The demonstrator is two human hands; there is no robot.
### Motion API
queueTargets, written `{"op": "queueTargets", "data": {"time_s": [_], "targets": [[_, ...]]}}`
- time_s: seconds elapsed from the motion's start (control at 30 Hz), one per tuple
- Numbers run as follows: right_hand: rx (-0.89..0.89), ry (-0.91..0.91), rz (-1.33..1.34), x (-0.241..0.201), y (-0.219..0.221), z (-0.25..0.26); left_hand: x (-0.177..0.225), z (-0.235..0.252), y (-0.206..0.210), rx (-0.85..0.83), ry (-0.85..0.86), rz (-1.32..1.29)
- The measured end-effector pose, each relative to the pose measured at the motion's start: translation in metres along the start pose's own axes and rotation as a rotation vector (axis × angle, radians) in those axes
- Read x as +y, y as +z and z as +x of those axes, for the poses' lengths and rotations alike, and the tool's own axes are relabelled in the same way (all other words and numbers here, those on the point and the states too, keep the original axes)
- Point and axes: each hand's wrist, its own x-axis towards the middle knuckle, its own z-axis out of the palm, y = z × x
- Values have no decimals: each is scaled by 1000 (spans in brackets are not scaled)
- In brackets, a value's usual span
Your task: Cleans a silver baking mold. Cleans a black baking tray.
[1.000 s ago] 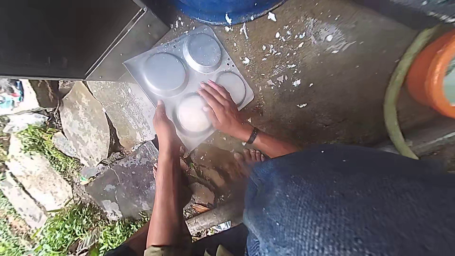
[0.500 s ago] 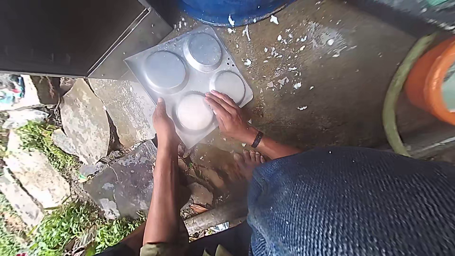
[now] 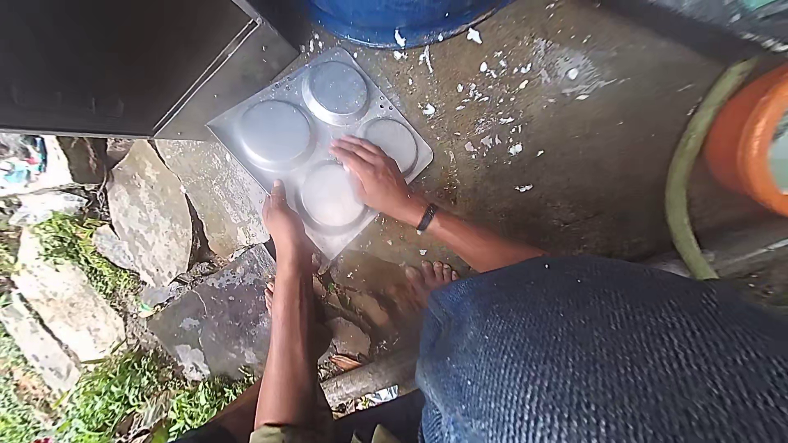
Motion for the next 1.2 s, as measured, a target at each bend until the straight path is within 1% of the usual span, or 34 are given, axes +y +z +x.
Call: {"op": "queueTargets", "data": {"time_s": [0.07, 0.1, 0.13, 0.17, 0.2, 0.23, 0.27, 0.3, 0.33, 0.47, 0.57, 0.63, 0.7, 0.77, 0.8, 0.83, 0.87, 0.9, 0.93, 1.03, 1.1, 1.13, 1.17, 1.2], "targets": [[44, -25, 48, -3, -5, -33, -2, 2, -1, 9, -3, 7], [45, -10, 64, -7, -10, -47, -4, 4, -1, 8, -5, 11], [-7, 47, 72, -15, -21, -56, -5, 5, -2, 3, -9, 22], [-136, 153, 69, -28, -39, -58, -5, 5, -3, -7, -15, 42], [-227, 219, 56, -35, -50, -55, -5, 5, -3, -15, -21, 54], [-209, 206, 29, -30, -47, -54, -5, 6, -3, -25, -26, 53], [-91, 117, -6, -15, -31, -55, -6, 7, -3, -31, -26, 40], [-12, 52, -27, -4, -19, -50, -7, 8, -2, -33, -24, 30], [-1, 29, -40, 1, -15, -41, -7, 9, -2, -32, -24, 12], [-53, 0, -58, 8, -9, -11, -9, 16, -3, -2, -20, -88], [-51, 0, -26, 7, -6, -7, -8, 18, -4, 27, -22, -110], [1, 31, 24, 9, -8, -11, -6, 17, -3, 38, -16, -96], [133, 92, 133, 18, -12, -17, -6, 16, -2, 35, -11, -100], [255, 179, 322, 29, -22, -17, -7, 17, -3, 41, -14, -110], [328, 254, 448, 21, -35, -13, -7, 18, -3, 43, -16, -107], [335, 438, 566, -9, -63, 0, -7, 18, -4, 41, -21, -104], [187, 849, 689, -59, -116, 28, -6, 18, -4, 38, -24, -98], [149, 1064, 727, -91, -146, 48, -4, 17, -2, 39, -27, -92], [146, 1120, 720, -105, -159, 56, -2, 16, 0, 41, -28, -88], [129, 1017, 672, -103, -158, 52, -1, 13, 5, 35, -32, -86], [50, 991, 627, -92, -147, 52, 0, 12, 10, 34, -31, -86], [7, 916, 569, -81, -133, 46, 1, 11, 12, 29, -30, -85], [4, 744, 470, -60, -108, 30, 1, 10, 13, 27, -27, -85], [124, 467, 344, -27, -67, 6, 1, 8, 13, 21, -19, -85]]}}
